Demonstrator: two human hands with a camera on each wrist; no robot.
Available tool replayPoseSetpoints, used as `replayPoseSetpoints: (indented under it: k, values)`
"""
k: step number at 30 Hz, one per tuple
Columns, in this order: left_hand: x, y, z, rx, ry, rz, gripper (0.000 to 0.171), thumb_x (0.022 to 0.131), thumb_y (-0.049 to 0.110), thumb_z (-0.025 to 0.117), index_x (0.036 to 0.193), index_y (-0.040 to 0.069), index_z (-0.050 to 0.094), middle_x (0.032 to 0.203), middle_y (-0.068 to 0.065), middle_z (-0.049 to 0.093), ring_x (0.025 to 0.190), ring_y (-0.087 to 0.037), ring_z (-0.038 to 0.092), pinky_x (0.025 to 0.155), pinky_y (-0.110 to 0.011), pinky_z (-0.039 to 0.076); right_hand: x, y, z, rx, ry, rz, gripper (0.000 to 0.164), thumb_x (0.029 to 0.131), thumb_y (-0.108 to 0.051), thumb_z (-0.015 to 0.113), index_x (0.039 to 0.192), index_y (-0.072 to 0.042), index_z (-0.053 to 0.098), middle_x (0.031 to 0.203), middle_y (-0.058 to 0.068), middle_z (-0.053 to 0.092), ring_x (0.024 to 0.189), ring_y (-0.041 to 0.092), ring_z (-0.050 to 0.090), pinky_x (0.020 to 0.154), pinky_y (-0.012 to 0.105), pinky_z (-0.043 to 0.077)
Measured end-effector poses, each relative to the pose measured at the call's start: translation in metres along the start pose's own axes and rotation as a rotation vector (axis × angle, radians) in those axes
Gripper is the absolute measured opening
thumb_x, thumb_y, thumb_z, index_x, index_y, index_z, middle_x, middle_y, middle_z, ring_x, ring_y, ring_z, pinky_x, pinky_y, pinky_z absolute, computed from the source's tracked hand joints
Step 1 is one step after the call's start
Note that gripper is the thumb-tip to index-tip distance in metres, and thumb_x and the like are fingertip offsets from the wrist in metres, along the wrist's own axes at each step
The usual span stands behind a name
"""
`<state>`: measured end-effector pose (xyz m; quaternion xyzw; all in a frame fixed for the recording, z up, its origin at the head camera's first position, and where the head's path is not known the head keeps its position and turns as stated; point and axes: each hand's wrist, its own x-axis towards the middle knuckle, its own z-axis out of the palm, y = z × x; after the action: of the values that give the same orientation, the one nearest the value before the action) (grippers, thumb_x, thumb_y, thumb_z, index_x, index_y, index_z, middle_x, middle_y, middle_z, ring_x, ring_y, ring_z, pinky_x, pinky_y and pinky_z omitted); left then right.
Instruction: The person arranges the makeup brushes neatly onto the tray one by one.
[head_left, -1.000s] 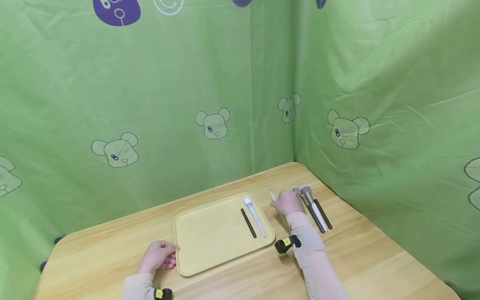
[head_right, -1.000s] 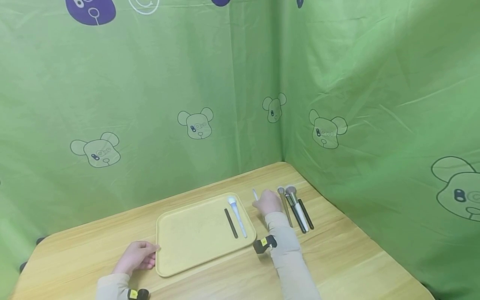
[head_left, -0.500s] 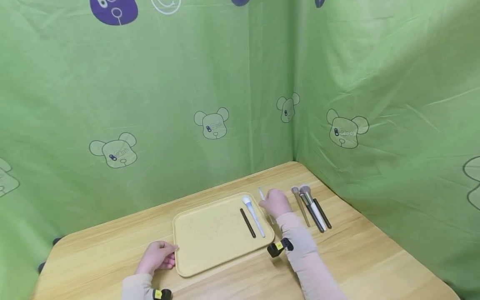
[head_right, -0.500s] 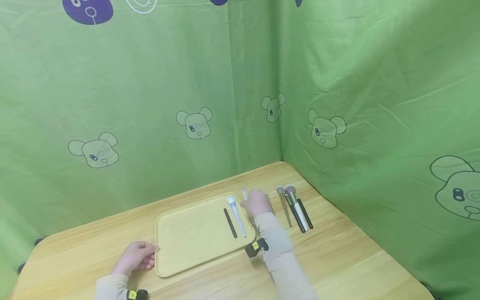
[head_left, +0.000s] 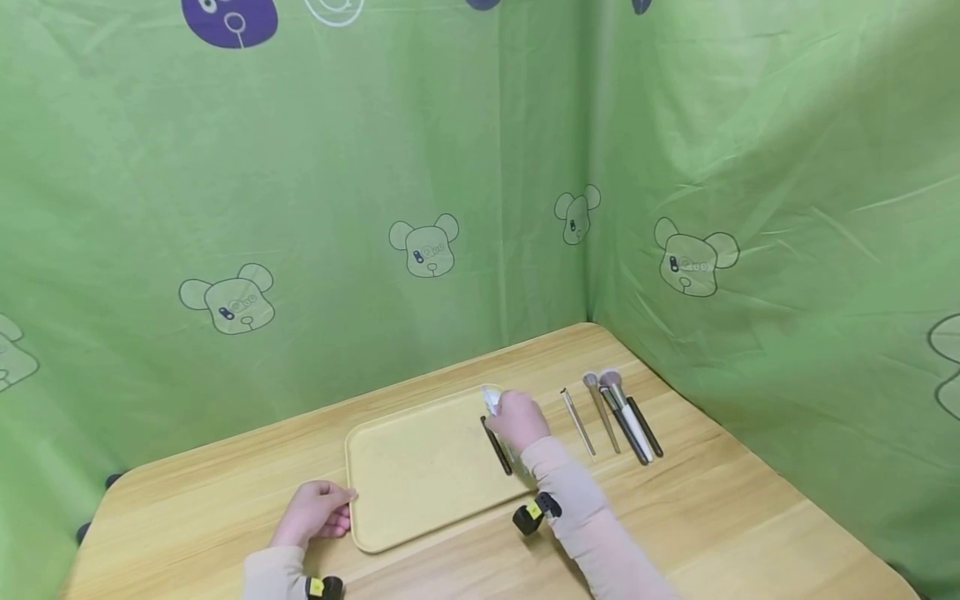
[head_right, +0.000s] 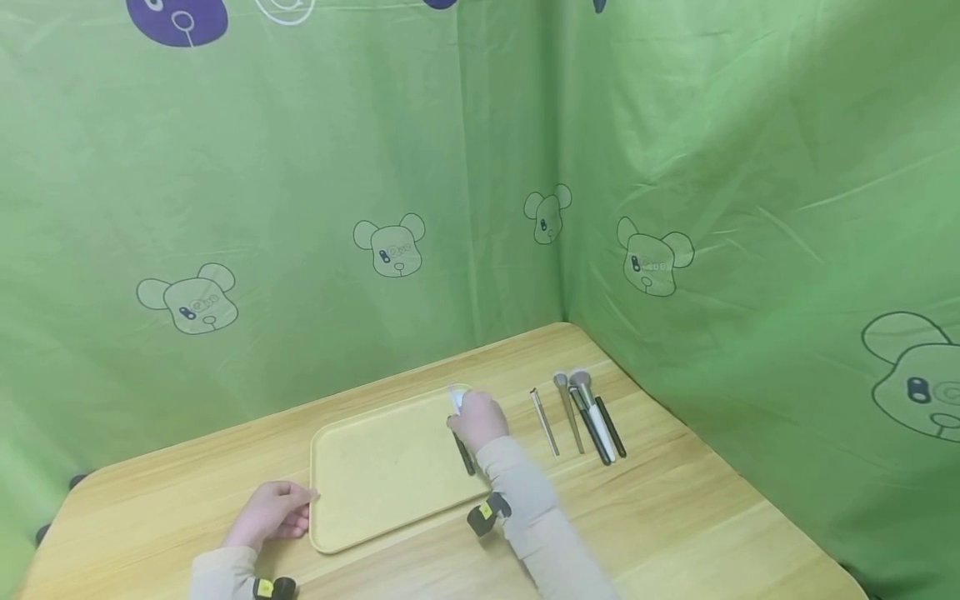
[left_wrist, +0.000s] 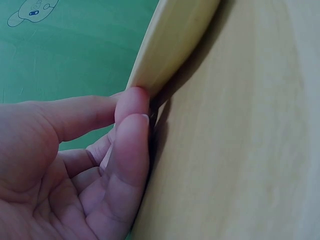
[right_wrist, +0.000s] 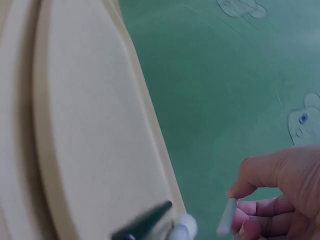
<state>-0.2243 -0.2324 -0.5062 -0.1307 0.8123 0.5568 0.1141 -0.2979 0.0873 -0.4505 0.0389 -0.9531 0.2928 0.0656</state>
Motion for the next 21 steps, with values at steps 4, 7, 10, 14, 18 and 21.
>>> replayPoseSetpoints:
  k: [4,7,10,14,18,21]
  values:
    - [-0.001,0.000,0.000,-0.002,0.004,0.001,0.023,0.083,0.018,0.059,0.086,-0.004,0.057,0.061,-0.006,0.060,0.051,-0.012,0.057,0.050,-0.026,0.054,-0.004,-0.006,0.009,-0.018,0.008,-0.047,0.026,0.072,-0.017,0.064,0.055,-0.013,0.044,0.051,-0.001,0.048,0.044,0.014,0.044,0.039,0.023,0.036]
    - [-0.001,0.001,0.000,-0.001,0.007,-0.004,0.023,0.083,0.019,0.060,0.086,-0.004,0.057,0.061,-0.006,0.060,0.051,-0.012,0.057,0.050,-0.027,0.054,-0.007,-0.009,0.015,-0.015,0.003,-0.071,0.023,0.072,-0.015,0.061,0.055,-0.013,0.045,0.049,-0.002,0.045,0.042,0.012,0.041,0.037,0.023,0.035]
    - [-0.001,0.001,0.001,0.000,0.008,-0.005,0.023,0.083,0.019,0.060,0.086,-0.004,0.057,0.061,-0.006,0.060,0.051,-0.012,0.057,0.051,-0.027,0.054,-0.009,-0.010,0.022,-0.018,-0.009,-0.082,0.022,0.072,-0.015,0.060,0.057,-0.013,0.045,0.050,-0.002,0.044,0.042,0.012,0.040,0.038,0.023,0.035]
    - [-0.002,0.001,0.001,-0.006,0.006,-0.005,0.023,0.083,0.018,0.060,0.086,-0.004,0.057,0.061,-0.006,0.060,0.051,-0.012,0.057,0.050,-0.026,0.053,-0.009,-0.009,0.030,-0.060,-0.017,-0.091,0.019,0.072,-0.015,0.060,0.059,-0.012,0.046,0.053,0.000,0.047,0.044,0.013,0.043,0.040,0.022,0.037]
    - [-0.001,0.001,0.000,-0.005,-0.015,-0.015,0.022,0.083,0.019,0.059,0.087,-0.003,0.057,0.061,-0.005,0.060,0.052,-0.011,0.057,0.052,-0.025,0.054,-0.008,-0.009,0.036,-0.099,-0.017,-0.084,0.017,0.071,-0.016,0.061,0.061,-0.011,0.048,0.054,0.001,0.048,0.045,0.014,0.045,0.040,0.024,0.038]
    - [0.000,0.001,-0.001,-0.009,-0.020,-0.019,0.021,0.083,0.018,0.059,0.087,-0.003,0.057,0.062,-0.005,0.061,0.052,-0.011,0.058,0.052,-0.025,0.054,-0.009,-0.009,0.038,-0.120,-0.015,-0.075,0.016,0.070,-0.015,0.061,0.062,-0.010,0.049,0.055,0.001,0.049,0.046,0.016,0.045,0.041,0.026,0.038]
